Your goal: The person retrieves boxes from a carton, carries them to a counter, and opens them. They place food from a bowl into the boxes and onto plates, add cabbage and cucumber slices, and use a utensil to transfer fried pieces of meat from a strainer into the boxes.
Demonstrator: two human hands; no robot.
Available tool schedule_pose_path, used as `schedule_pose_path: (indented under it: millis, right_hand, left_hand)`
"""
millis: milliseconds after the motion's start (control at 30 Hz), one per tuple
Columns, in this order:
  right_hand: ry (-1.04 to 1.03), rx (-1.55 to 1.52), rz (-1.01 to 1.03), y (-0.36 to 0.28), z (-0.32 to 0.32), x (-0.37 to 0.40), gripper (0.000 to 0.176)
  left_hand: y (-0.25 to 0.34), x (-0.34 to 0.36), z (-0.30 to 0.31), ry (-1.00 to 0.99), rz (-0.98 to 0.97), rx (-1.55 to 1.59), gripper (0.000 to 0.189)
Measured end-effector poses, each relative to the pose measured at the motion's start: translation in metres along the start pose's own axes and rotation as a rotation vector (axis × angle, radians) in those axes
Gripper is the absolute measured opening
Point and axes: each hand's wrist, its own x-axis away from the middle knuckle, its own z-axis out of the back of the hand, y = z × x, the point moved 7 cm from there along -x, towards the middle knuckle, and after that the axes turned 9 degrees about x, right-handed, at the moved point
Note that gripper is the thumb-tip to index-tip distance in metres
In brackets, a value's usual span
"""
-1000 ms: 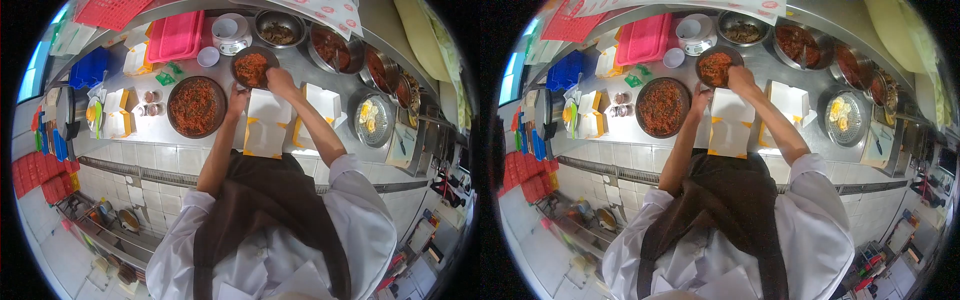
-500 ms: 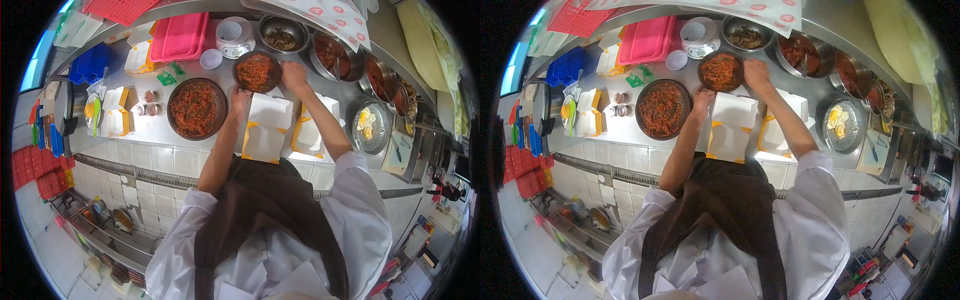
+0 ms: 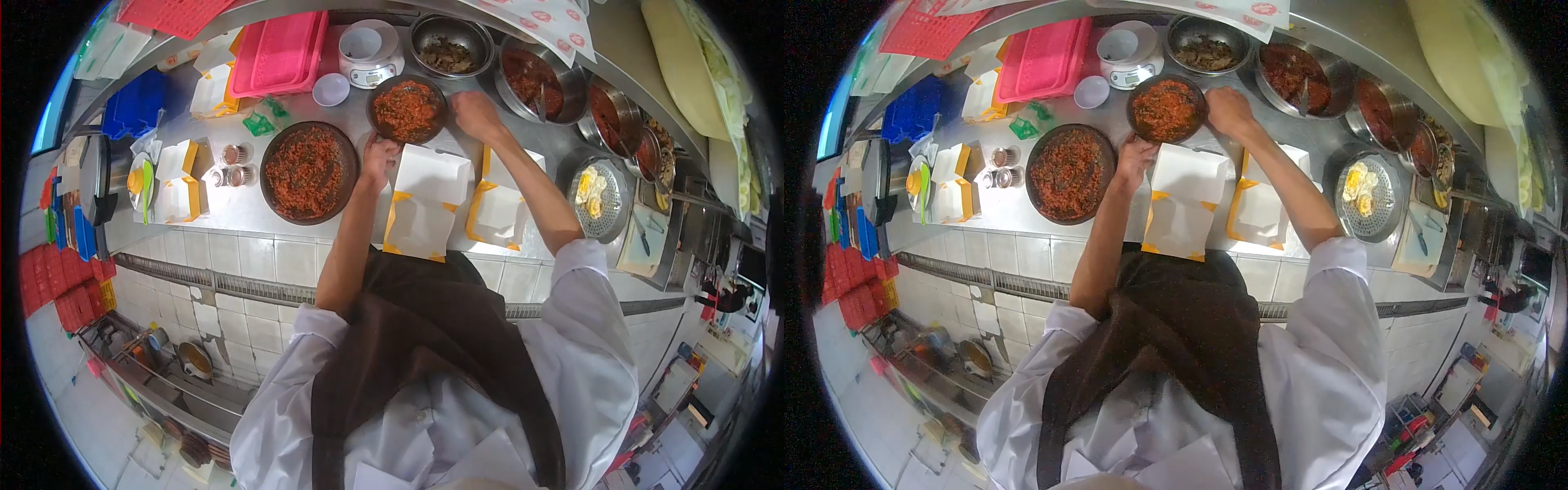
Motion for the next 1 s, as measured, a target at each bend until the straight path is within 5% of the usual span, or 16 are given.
schedule_pose_path:
  millis: [333,400,633,733,800,1000]
  right_hand:
    - [-0.080,-0.288,-0.038,-0.039,-0.029,-0.001,0.011]
    - [-0.087,-0.015,-0.073,-0.039,-0.030,0.006,0.012]
    - [-0.035,0.004,-0.054,-0.029,-0.008,-0.007,0.013]
    - [-0.239,-0.105,-0.005,-0.042,-0.022,0.000,0.019]
    - [-0.282,0.029,-0.145,-0.022,-0.007,0.001,0.019]
    - [-0.187,0.147,-0.108,-0.038,-0.001,0.002,0.018]
  left_hand:
    - [0.004,0.009,-0.008,-0.022,0.043,0.039,0.069]
    - [0.006,0.009,-0.006,-0.030,0.026,0.012,0.070]
    - [0.004,0.003,-0.004,0.006,0.000,0.026,0.067]
    - [0.005,0.001,-0.004,-0.029,0.000,0.025,0.064]
    - [0.002,-0.001,-0.003,-0.020,-0.016,0.037,0.063]
    - [-0.003,-0.005,-0.001,0.041,0.012,0.073,0.061]
